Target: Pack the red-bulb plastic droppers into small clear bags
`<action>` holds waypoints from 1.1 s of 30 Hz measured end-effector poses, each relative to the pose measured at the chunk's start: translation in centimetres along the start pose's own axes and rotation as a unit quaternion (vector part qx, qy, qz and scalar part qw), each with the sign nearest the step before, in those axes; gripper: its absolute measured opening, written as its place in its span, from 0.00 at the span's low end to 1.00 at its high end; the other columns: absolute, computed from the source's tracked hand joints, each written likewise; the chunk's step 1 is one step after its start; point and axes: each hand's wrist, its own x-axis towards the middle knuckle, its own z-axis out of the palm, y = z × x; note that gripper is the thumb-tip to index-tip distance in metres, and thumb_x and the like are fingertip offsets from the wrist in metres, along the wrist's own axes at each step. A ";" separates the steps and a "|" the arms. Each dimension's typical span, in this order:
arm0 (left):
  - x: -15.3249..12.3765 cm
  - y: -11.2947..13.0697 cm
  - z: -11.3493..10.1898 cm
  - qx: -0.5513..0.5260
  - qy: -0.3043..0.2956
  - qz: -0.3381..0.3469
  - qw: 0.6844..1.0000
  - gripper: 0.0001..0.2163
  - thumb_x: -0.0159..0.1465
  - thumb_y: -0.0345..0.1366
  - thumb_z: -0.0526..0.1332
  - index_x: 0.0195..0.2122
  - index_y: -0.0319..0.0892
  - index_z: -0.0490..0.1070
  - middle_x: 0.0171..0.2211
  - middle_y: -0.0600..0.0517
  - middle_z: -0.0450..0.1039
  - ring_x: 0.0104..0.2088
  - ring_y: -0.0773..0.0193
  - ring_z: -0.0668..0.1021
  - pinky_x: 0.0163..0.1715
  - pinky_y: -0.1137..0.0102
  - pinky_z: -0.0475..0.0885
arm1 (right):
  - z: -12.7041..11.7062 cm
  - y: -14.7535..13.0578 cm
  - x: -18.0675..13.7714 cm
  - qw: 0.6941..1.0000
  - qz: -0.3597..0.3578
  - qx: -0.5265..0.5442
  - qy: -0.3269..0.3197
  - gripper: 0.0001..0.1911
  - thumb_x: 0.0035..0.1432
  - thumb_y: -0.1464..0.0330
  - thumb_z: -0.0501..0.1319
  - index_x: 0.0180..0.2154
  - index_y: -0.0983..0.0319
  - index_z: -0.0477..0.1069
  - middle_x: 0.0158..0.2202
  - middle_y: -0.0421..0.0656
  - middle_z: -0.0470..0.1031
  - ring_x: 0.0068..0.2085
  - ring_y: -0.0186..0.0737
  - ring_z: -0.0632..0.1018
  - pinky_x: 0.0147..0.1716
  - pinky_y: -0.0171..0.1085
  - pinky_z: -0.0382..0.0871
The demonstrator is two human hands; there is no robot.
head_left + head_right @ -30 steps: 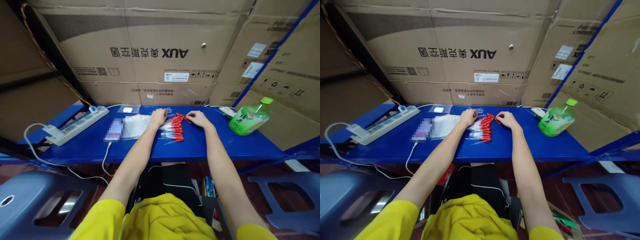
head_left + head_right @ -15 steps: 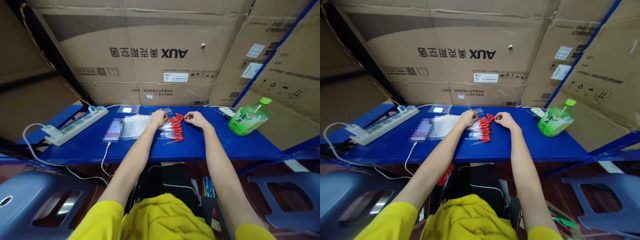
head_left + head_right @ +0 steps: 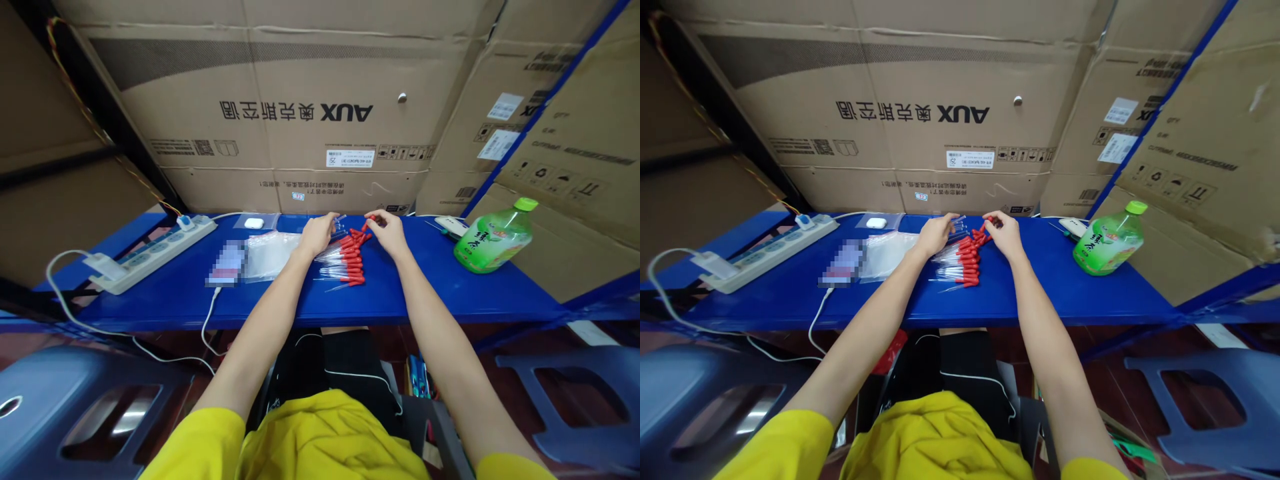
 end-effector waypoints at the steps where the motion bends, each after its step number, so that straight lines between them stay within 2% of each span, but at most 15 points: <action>1: 0.0 0.1 0.1 -0.012 0.010 0.011 1.000 0.18 0.71 0.27 0.49 0.58 0.44 0.69 0.45 0.48 0.81 0.49 0.57 0.80 0.50 0.66 0.69 | -0.1 0.0 0.0 1.000 0.004 -0.009 -0.003 0.13 0.56 0.61 0.62 0.39 0.62 0.77 0.31 0.41 0.77 0.32 0.37 0.73 0.35 0.36 0.68; 3: -0.1 0.2 0.5 -0.034 0.025 0.019 0.999 0.15 0.72 0.30 0.48 0.55 0.43 0.70 0.48 0.46 0.79 0.50 0.57 0.79 0.50 0.66 0.69 | -0.5 0.2 -0.2 0.999 0.028 -0.038 -0.022 0.11 0.54 0.62 0.62 0.35 0.62 0.78 0.29 0.41 0.78 0.31 0.38 0.74 0.34 0.36 0.68; 5: -0.2 0.4 0.8 -0.049 0.027 0.018 0.998 0.14 0.73 0.32 0.48 0.53 0.43 0.69 0.51 0.45 0.78 0.51 0.57 0.78 0.50 0.65 0.70 | -1.1 0.4 -0.4 0.993 0.067 -0.067 -0.073 0.10 0.53 0.65 0.62 0.34 0.63 0.79 0.27 0.41 0.79 0.30 0.38 0.75 0.33 0.35 0.68; 7: -0.2 0.6 1.2 -0.059 0.021 0.017 0.998 0.12 0.73 0.32 0.48 0.52 0.43 0.68 0.52 0.45 0.77 0.52 0.57 0.78 0.51 0.65 0.70 | -1.6 0.6 -0.7 0.982 0.104 -0.083 -0.133 0.09 0.53 0.67 0.61 0.33 0.62 0.80 0.26 0.42 0.80 0.29 0.39 0.77 0.33 0.35 0.69; 9: -0.2 0.8 1.4 -0.065 0.016 0.018 0.998 0.12 0.74 0.33 0.47 0.51 0.42 0.68 0.50 0.44 0.78 0.51 0.57 0.78 0.51 0.65 0.70 | -2.0 0.7 -0.9 0.975 0.124 -0.092 -0.162 0.09 0.54 0.69 0.60 0.33 0.62 0.80 0.26 0.42 0.81 0.29 0.39 0.79 0.33 0.35 0.70; 17: -0.4 1.6 1.0 -0.007 0.003 -0.024 1.000 0.16 0.76 0.47 0.46 0.47 0.47 0.69 0.42 0.47 0.80 0.46 0.54 0.81 0.45 0.66 0.69 | -2.4 1.3 -0.9 0.975 0.123 -0.115 -0.145 0.09 0.50 0.69 0.63 0.33 0.63 0.81 0.26 0.42 0.82 0.27 0.36 0.76 0.28 0.33 0.66; 23: -0.6 1.7 1.0 -0.003 0.011 -0.035 0.999 0.16 0.76 0.49 0.46 0.46 0.48 0.70 0.41 0.47 0.80 0.45 0.53 0.81 0.43 0.66 0.69 | -2.6 1.2 -0.9 0.974 0.118 -0.101 -0.167 0.14 0.50 0.71 0.60 0.38 0.62 0.82 0.26 0.40 0.81 0.29 0.37 0.79 0.33 0.34 0.69; 33: -0.6 1.7 1.1 -0.011 0.016 -0.046 0.999 0.16 0.76 0.49 0.48 0.46 0.48 0.72 0.41 0.47 0.81 0.45 0.53 0.81 0.43 0.66 0.69 | -2.2 1.8 -0.9 0.974 0.138 -0.140 -0.115 0.10 0.45 0.71 0.64 0.34 0.62 0.78 0.23 0.37 0.78 0.25 0.34 0.74 0.26 0.32 0.65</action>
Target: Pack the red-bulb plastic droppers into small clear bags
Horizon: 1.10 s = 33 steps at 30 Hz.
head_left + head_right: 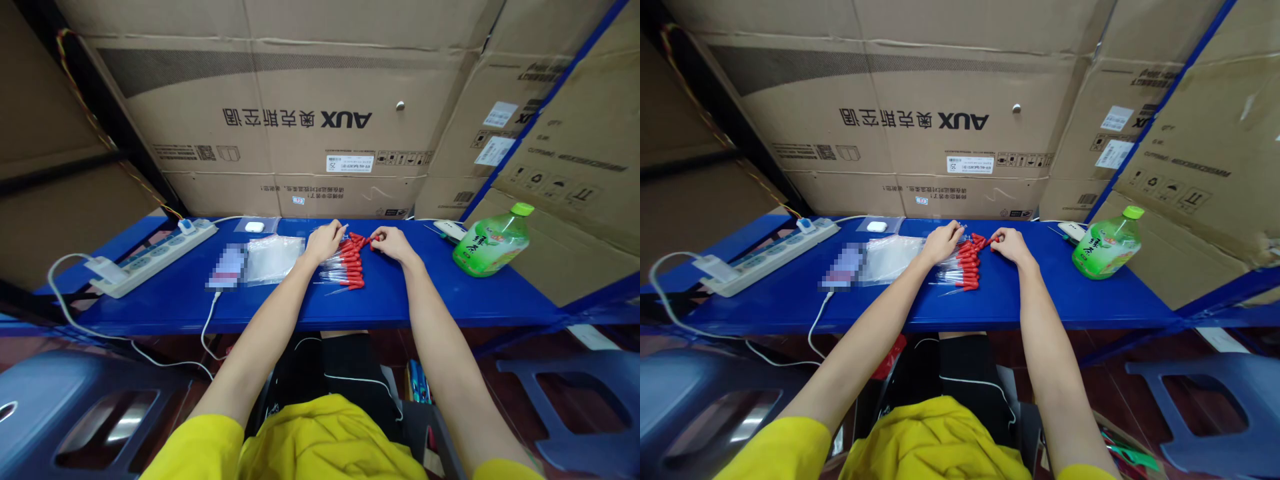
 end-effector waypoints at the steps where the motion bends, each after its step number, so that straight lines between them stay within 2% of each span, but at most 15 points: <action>1: 0.0 0.0 0.0 -0.003 0.003 0.003 1.000 0.16 0.76 0.49 0.48 0.46 0.48 0.72 0.41 0.47 0.81 0.45 0.52 0.81 0.43 0.65 0.69 | 0.0 0.1 0.1 1.000 -0.003 -0.004 0.009 0.10 0.46 0.71 0.64 0.34 0.62 0.78 0.23 0.37 0.77 0.25 0.34 0.74 0.26 0.33 0.65; 4: 0.0 -0.2 0.1 -0.013 0.010 0.021 1.000 0.16 0.76 0.48 0.48 0.46 0.49 0.73 0.40 0.47 0.81 0.45 0.51 0.81 0.42 0.65 0.69 | -0.1 -0.1 0.4 0.998 -0.027 0.015 0.060 0.07 0.49 0.65 0.66 0.31 0.61 0.78 0.24 0.39 0.77 0.27 0.36 0.74 0.29 0.35 0.68; 7: 0.0 -0.1 0.0 -0.038 0.013 0.050 0.998 0.16 0.76 0.48 0.49 0.47 0.49 0.74 0.42 0.49 0.81 0.45 0.53 0.81 0.43 0.67 0.69 | 0.2 -1.1 0.6 0.985 -0.049 0.137 0.091 0.14 0.50 0.57 0.69 0.32 0.61 0.77 0.28 0.42 0.79 0.28 0.39 0.76 0.31 0.37 0.72; 10: 0.1 0.0 0.0 -0.090 0.021 0.072 0.993 0.16 0.76 0.46 0.49 0.48 0.48 0.75 0.44 0.50 0.82 0.45 0.58 0.81 0.45 0.69 0.70 | 0.8 -2.6 0.4 0.960 -0.073 0.260 0.075 0.21 0.46 0.53 0.73 0.35 0.60 0.76 0.31 0.43 0.81 0.30 0.41 0.79 0.34 0.40 0.76; 15: 0.6 0.2 0.2 -0.179 0.028 0.080 0.980 0.19 0.76 0.45 0.50 0.46 0.42 0.79 0.44 0.50 0.82 0.45 0.61 0.80 0.49 0.70 0.70 | 2.0 -4.4 -0.1 0.951 -0.077 0.294 0.050 0.23 0.50 0.47 0.70 0.35 0.59 0.74 0.27 0.42 0.80 0.27 0.41 0.79 0.30 0.40 0.76; 22: 0.9 0.0 0.6 -0.230 0.051 0.081 0.969 0.19 0.74 0.47 0.54 0.49 0.41 0.81 0.47 0.47 0.83 0.47 0.57 0.81 0.51 0.67 0.71 | 2.6 -5.3 -0.4 0.940 -0.104 0.317 0.076 0.23 0.48 0.49 0.73 0.37 0.60 0.79 0.30 0.43 0.82 0.32 0.43 0.82 0.37 0.42 0.79; 27: 1.1 -0.3 1.0 -0.264 0.069 0.097 0.957 0.19 0.72 0.47 0.58 0.50 0.40 0.82 0.43 0.45 0.83 0.43 0.56 0.81 0.48 0.65 0.72 | 3.1 -5.6 -0.4 0.914 -0.108 0.374 0.113 0.22 0.45 0.51 0.76 0.34 0.60 0.79 0.30 0.42 0.83 0.30 0.41 0.82 0.35 0.40 0.80; 33: 1.2 -0.3 1.1 -0.270 0.073 0.093 0.956 0.18 0.72 0.47 0.58 0.51 0.41 0.82 0.39 0.45 0.82 0.37 0.58 0.80 0.43 0.66 0.71 | 3.2 -5.7 -0.3 0.903 -0.095 0.404 0.114 0.23 0.45 0.50 0.77 0.33 0.60 0.78 0.31 0.43 0.83 0.30 0.40 0.83 0.34 0.39 0.81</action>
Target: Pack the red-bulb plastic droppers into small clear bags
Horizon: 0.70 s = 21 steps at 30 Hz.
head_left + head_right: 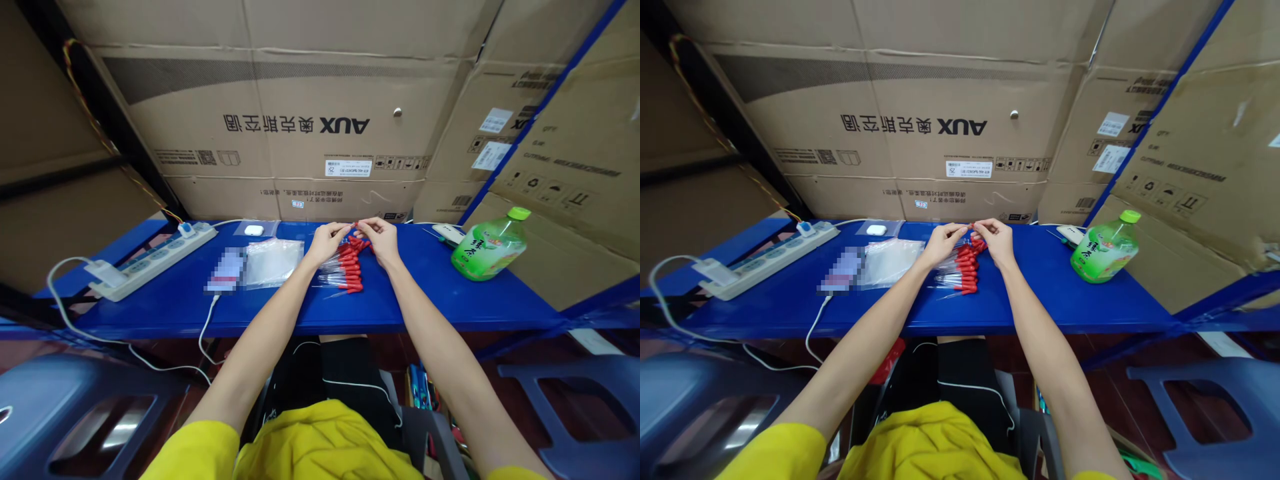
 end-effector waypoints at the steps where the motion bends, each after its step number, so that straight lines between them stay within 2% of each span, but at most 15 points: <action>1: 0.0 0.1 -0.1 0.012 0.000 0.001 1.000 0.18 0.72 0.46 0.58 0.51 0.41 0.82 0.37 0.46 0.82 0.36 0.59 0.79 0.41 0.66 0.71 | 0.0 0.1 0.0 1.000 0.004 0.000 -0.001 0.23 0.45 0.50 0.76 0.34 0.60 0.78 0.31 0.43 0.83 0.30 0.41 0.83 0.34 0.39 0.81; 6: -0.2 0.7 -0.8 0.090 -0.006 0.033 0.995 0.18 0.73 0.45 0.58 0.50 0.41 0.83 0.30 0.49 0.76 0.30 0.63 0.73 0.35 0.68 0.66 | -0.1 0.4 0.0 1.000 0.016 -0.018 -0.013 0.24 0.46 0.49 0.76 0.34 0.61 0.78 0.29 0.43 0.83 0.31 0.43 0.84 0.36 0.41 0.82; 10: -0.2 1.1 -1.3 0.116 -0.022 0.058 0.991 0.18 0.73 0.44 0.57 0.51 0.41 0.83 0.30 0.48 0.74 0.30 0.63 0.73 0.35 0.67 0.65 | -0.1 0.5 -0.2 0.999 0.022 -0.024 -0.019 0.23 0.45 0.50 0.76 0.33 0.61 0.79 0.29 0.44 0.83 0.31 0.45 0.84 0.36 0.42 0.82; 21: -0.2 1.3 -1.6 0.149 -0.037 0.072 0.985 0.18 0.74 0.44 0.55 0.49 0.41 0.83 0.31 0.48 0.73 0.32 0.62 0.74 0.37 0.68 0.66 | 0.5 0.7 -0.4 0.999 0.035 -0.013 0.001 0.23 0.45 0.50 0.76 0.32 0.61 0.78 0.30 0.44 0.83 0.31 0.45 0.84 0.35 0.42 0.82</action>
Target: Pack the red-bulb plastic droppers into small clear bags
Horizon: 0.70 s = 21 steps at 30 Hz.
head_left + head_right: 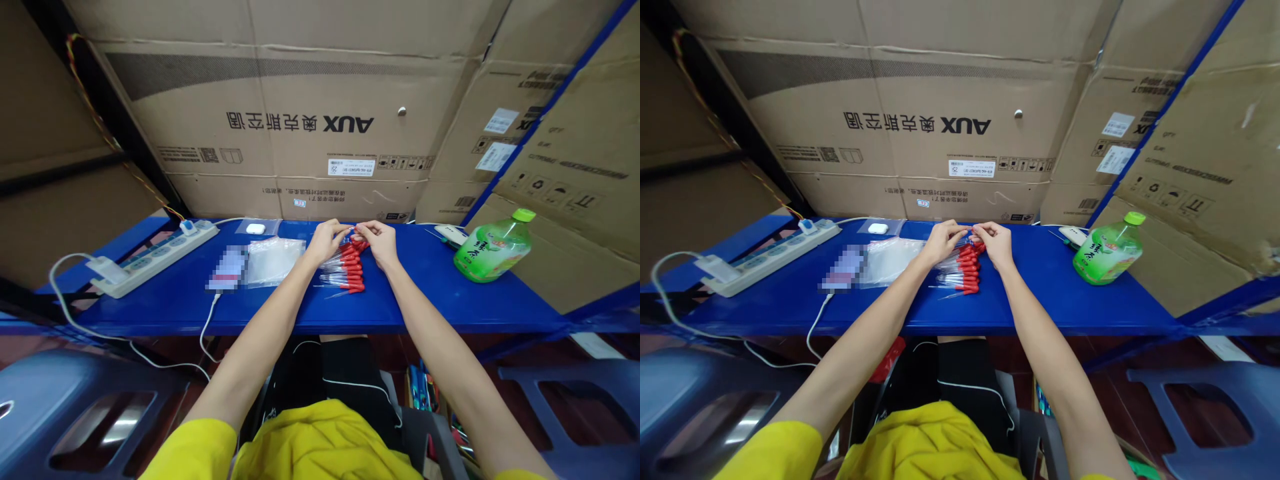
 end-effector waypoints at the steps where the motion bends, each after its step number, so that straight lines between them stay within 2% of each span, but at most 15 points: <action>1: 0.0 0.0 0.0 0.003 0.000 0.002 1.000 0.18 0.74 0.44 0.55 0.48 0.41 0.83 0.31 0.48 0.73 0.33 0.62 0.74 0.37 0.68 0.66 | 0.1 0.0 0.0 1.000 0.001 -0.002 0.003 0.23 0.45 0.50 0.76 0.33 0.61 0.78 0.30 0.44 0.83 0.31 0.45 0.84 0.35 0.42 0.82; 14: 0.1 -0.6 0.6 0.025 -0.011 0.005 1.000 0.16 0.73 0.40 0.56 0.48 0.42 0.83 0.35 0.47 0.75 0.36 0.61 0.76 0.40 0.68 0.68 | 0.7 0.2 0.0 1.000 0.011 0.008 0.010 0.25 0.42 0.48 0.77 0.32 0.61 0.78 0.28 0.43 0.82 0.28 0.43 0.83 0.36 0.42 0.82; 21: -0.1 -0.3 0.7 -0.021 0.044 -0.009 0.999 0.19 0.74 0.45 0.54 0.51 0.42 0.82 0.36 0.47 0.75 0.38 0.61 0.76 0.41 0.67 0.69 | 0.4 0.1 0.2 1.000 0.010 0.002 -0.005 0.25 0.45 0.47 0.75 0.37 0.59 0.77 0.28 0.41 0.81 0.29 0.41 0.83 0.32 0.40 0.81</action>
